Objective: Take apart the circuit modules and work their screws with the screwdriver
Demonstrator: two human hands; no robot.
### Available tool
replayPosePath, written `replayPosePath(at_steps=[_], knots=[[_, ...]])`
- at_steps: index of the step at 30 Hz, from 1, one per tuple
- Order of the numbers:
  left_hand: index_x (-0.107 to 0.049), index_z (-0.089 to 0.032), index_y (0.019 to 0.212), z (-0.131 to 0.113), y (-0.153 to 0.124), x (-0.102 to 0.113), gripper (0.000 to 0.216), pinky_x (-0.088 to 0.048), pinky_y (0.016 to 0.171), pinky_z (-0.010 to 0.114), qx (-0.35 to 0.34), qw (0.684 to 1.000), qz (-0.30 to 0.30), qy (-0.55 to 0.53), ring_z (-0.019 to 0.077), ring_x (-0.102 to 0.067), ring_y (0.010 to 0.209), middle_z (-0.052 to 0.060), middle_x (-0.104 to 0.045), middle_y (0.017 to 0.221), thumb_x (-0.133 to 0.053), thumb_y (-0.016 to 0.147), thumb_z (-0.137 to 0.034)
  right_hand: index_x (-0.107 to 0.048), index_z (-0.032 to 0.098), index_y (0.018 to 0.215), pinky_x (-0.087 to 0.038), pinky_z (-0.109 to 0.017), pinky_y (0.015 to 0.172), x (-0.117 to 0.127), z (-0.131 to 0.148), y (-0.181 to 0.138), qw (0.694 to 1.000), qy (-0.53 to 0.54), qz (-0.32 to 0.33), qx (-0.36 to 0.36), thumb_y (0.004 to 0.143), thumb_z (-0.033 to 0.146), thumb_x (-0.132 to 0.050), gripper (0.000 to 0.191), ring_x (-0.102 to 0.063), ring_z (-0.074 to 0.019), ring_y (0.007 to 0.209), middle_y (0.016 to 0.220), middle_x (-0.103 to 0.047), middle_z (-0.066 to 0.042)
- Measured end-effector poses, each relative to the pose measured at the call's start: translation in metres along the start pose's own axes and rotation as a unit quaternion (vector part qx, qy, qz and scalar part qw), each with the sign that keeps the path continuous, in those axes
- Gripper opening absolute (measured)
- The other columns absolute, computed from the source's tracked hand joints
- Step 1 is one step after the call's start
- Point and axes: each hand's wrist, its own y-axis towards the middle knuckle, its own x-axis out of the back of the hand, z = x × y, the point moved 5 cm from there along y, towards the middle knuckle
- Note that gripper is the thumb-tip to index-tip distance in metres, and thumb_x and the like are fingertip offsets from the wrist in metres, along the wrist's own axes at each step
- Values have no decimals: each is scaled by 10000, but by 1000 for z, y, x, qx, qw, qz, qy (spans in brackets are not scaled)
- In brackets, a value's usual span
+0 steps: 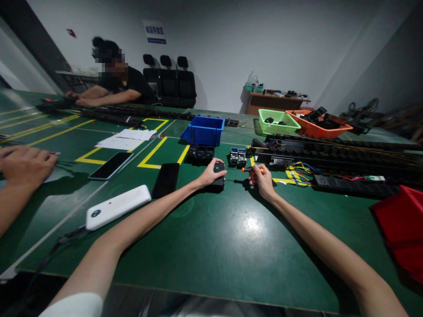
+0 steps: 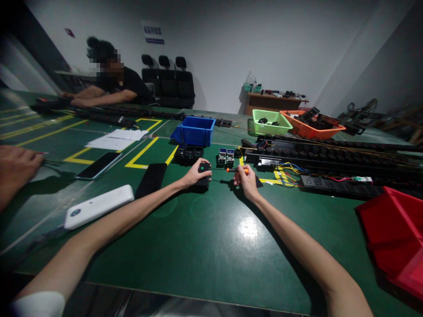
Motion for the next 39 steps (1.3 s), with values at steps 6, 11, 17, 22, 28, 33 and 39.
replayPosePath(at_steps=[6,11,17,22,28,33,39], knots=[[-421,-196,1069,0,0,0,491,-549,551,281,-2,1000,0,6,128,-662,607,23,-561,963,-732,721,-347,-443,263,1014,-472,-196,418,0,-1,1,999,36,2,5,811,405,-633,312,-656,-147,605,734,-647,42],[-419,-196,1077,-1,-1,0,494,-552,564,294,5,1000,-2,6,132,-661,613,29,-566,965,-729,723,-347,-445,249,956,-465,-189,429,-2,4,-2,1000,9,9,23,825,450,-630,303,-637,-119,543,745,-666,31],[-416,-201,1077,1,0,1,498,-555,563,291,3,1000,0,-4,126,-657,612,21,-580,943,-732,721,-347,-444,239,870,-383,-175,368,-4,10,-4,999,-20,-1,28,806,521,-638,349,-541,-88,401,587,-614,61],[-415,-197,1075,1,0,0,495,-554,566,296,6,1000,1,-6,118,-646,607,17,-569,940,-727,719,-338,-436,237,829,-342,-180,326,-3,6,-2,1000,-24,-6,14,809,533,-628,354,-452,-81,324,478,-540,86],[-427,-194,1058,0,0,0,478,-562,571,290,2,1000,-11,-4,98,-631,612,11,-558,947,-729,712,-327,-399,281,1049,-430,-203,405,-3,3,-2,999,39,14,-8,822,460,-598,351,-611,-137,471,629,-635,65],[-428,-196,1066,4,1,0,466,-566,573,288,-3,1000,-10,-11,101,-637,619,15,-555,957,-718,727,-330,-403,294,1073,-439,-197,413,-5,8,-6,999,27,14,18,833,471,-591,354,-565,-105,440,638,-612,74],[-425,-201,1063,2,-1,1,464,-567,571,291,2,1000,-13,-15,102,-641,614,11,-560,952,-721,728,-327,-455,263,932,-367,-170,317,-5,9,-4,999,-2,0,33,820,527,-615,328,-441,-76,345,514,-514,99]])
